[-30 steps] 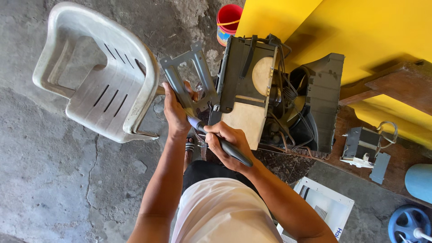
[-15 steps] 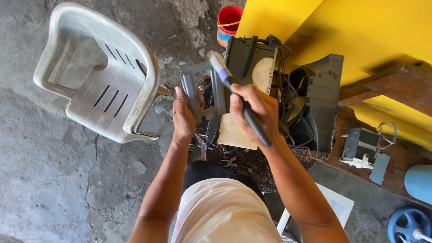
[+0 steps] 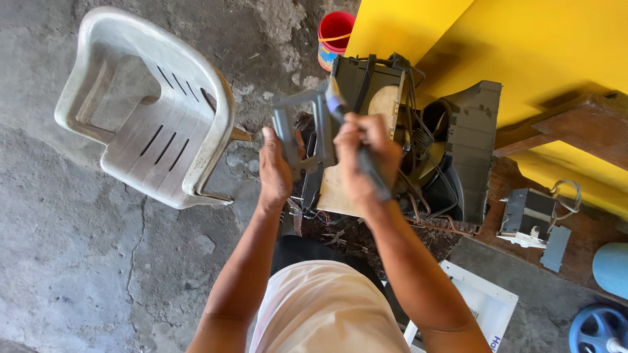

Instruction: The person disassembles a refrigerator compressor unit, removes a metal bracket using a screwdriver, cleans the bracket with a brush, and then reassembles the unit by reconnecting wires and securing components.

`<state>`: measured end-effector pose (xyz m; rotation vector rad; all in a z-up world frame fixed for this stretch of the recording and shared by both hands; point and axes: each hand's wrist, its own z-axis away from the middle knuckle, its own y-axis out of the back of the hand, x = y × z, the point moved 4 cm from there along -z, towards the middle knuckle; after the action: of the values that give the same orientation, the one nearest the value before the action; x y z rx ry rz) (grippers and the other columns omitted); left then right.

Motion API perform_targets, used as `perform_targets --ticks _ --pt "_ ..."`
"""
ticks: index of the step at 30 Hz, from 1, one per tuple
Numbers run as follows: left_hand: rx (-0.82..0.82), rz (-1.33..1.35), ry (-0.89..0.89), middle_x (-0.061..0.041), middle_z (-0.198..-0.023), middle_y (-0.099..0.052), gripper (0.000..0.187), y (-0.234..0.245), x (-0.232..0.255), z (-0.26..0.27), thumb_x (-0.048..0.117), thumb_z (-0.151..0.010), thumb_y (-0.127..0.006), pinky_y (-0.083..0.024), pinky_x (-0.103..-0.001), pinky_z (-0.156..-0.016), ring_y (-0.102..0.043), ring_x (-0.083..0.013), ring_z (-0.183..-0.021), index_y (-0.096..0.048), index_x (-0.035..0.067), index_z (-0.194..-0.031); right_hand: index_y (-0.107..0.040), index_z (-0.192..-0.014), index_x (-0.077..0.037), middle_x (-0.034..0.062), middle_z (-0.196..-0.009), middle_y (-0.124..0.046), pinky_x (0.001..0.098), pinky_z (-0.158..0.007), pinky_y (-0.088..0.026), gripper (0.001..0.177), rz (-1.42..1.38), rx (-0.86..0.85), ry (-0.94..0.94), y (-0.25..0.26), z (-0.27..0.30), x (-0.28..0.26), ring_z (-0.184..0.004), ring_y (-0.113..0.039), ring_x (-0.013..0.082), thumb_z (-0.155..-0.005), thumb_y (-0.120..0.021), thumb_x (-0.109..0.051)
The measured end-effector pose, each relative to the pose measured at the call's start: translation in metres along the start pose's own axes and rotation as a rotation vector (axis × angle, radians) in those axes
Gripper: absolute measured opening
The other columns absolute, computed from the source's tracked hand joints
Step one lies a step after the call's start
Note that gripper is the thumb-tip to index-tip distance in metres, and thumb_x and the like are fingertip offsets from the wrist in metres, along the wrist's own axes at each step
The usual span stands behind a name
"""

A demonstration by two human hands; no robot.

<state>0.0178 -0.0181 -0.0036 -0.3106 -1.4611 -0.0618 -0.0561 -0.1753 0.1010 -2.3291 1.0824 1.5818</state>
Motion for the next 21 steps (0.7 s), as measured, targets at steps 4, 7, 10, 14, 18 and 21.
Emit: perform_targets --ticks 4,7,10,14,18,21 --pt "-0.132 0.199 -0.055 -0.004 -0.079 -0.054 0.066 -0.009 -0.03 0.003 0.059 -0.113 -0.025 -0.044 -0.034 -0.061 -0.047 -0.0148 -0.068 -0.063 0.007 -0.104 -0.057 -0.109 -0.001 0.01 -0.079 -0.071 0.0277 -0.055 -0.052 0.019 -0.163 -0.21 0.092 -0.022 0.033 -0.04 -0.067 -0.069 0.0104 -0.112 -0.058 -0.02" --pt "0.015 -0.34 -0.54 -0.016 -0.086 -0.062 0.075 -0.008 -0.021 0.001 0.053 -0.118 -0.02 -0.047 -0.036 -0.067 -0.053 -0.0198 -0.072 -0.052 -0.015 -0.117 -0.059 -0.111 -0.002 0.0118 -0.088 -0.073 0.028 -0.057 -0.055 0.02 -0.333 -0.231 0.171 -0.017 0.038 -0.028 -0.071 -0.069 0.0109 -0.115 -0.053 -0.021" --pt "0.013 -0.287 -0.308 -0.01 -0.081 -0.062 0.078 -0.007 -0.01 0.006 0.06 -0.112 -0.015 -0.046 -0.033 -0.067 -0.054 -0.0165 -0.071 -0.059 -0.003 -0.104 -0.06 -0.102 -0.005 0.0098 -0.078 -0.074 0.0237 -0.043 -0.044 0.021 -0.298 -0.018 0.055 0.019 0.012 0.026 -0.051 -0.057 0.0055 -0.112 -0.051 -0.021" --pt "-0.03 -0.149 -0.06 -0.004 -0.074 -0.06 0.078 -0.009 0.01 0.008 0.065 -0.107 -0.014 -0.046 -0.032 -0.065 -0.054 -0.014 -0.067 -0.066 0.008 -0.093 -0.059 -0.103 -0.005 0.0102 -0.079 -0.071 0.0242 -0.04 -0.044 0.022 -0.172 0.203 -0.371 0.086 -0.002 0.064 -0.051 -0.056 0.0075 -0.109 -0.053 -0.026" --pt "-0.074 -0.103 -0.018 -0.005 -0.076 -0.059 0.077 -0.019 -0.001 0.014 0.063 -0.109 -0.014 -0.046 -0.033 -0.068 -0.053 -0.0144 -0.07 -0.065 0.008 -0.095 -0.058 -0.106 -0.005 0.009 -0.081 -0.071 0.025 -0.048 -0.048 0.026 -0.152 0.188 -0.165 0.077 0.005 0.041 -0.062 -0.065 0.0094 -0.113 -0.05 -0.029" --pt "-0.072 -0.337 -0.238 -0.007 -0.089 -0.062 0.075 -0.026 -0.026 0.012 0.059 -0.113 -0.013 -0.049 -0.034 -0.076 -0.059 -0.016 -0.081 -0.063 0.003 -0.105 -0.064 -0.102 -0.005 0.0092 -0.083 -0.076 0.0248 -0.049 -0.047 0.029 -0.006 0.012 0.03 0.038 0.03 0.004 -0.058 -0.061 0.0084 -0.113 -0.048 -0.028"
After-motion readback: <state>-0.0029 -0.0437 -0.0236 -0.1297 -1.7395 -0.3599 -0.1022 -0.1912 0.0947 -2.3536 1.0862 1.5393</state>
